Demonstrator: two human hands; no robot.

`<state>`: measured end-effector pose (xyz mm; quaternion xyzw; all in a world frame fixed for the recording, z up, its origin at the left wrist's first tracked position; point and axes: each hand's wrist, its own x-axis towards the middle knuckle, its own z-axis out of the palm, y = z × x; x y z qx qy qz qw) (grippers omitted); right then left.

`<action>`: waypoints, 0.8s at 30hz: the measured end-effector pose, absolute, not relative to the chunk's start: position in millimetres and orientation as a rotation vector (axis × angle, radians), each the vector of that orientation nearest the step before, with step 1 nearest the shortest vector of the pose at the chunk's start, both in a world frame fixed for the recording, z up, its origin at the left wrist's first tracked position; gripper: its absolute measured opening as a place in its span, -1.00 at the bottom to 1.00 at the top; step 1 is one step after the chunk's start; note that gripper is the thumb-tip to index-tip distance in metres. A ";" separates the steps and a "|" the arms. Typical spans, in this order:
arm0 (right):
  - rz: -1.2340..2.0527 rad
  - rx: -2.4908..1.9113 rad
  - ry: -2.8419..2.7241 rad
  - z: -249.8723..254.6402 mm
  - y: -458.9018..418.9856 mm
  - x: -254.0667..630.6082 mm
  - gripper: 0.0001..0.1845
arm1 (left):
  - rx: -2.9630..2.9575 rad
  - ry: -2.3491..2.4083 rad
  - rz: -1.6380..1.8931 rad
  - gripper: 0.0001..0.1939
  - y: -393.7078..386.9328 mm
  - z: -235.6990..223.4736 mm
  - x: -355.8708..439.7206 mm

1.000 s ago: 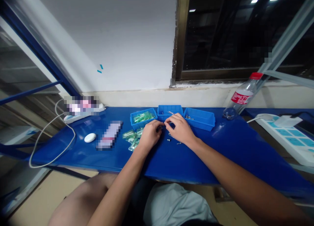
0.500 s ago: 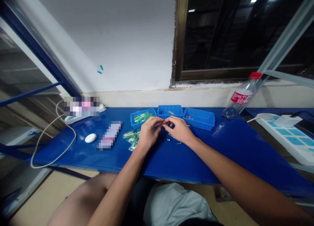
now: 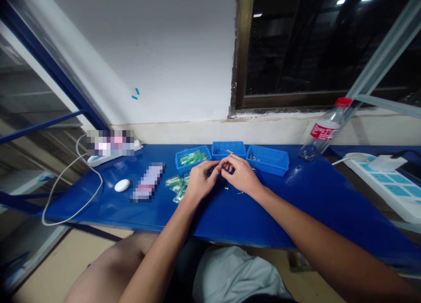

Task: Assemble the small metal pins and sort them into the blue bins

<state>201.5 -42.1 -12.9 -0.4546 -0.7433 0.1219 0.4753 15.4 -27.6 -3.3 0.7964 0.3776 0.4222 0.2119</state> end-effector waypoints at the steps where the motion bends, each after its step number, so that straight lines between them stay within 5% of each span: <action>1: 0.305 -1.114 -1.815 -12.9 -42.6 201.7 -0.87 | 2.224 1.065 1.143 -0.76 -28.2 -2.1 14.9; 24: 0.466 -1.083 -1.746 -19.0 -41.2 201.5 -0.79 | 2.059 0.960 1.229 -0.62 -22.0 -9.4 15.8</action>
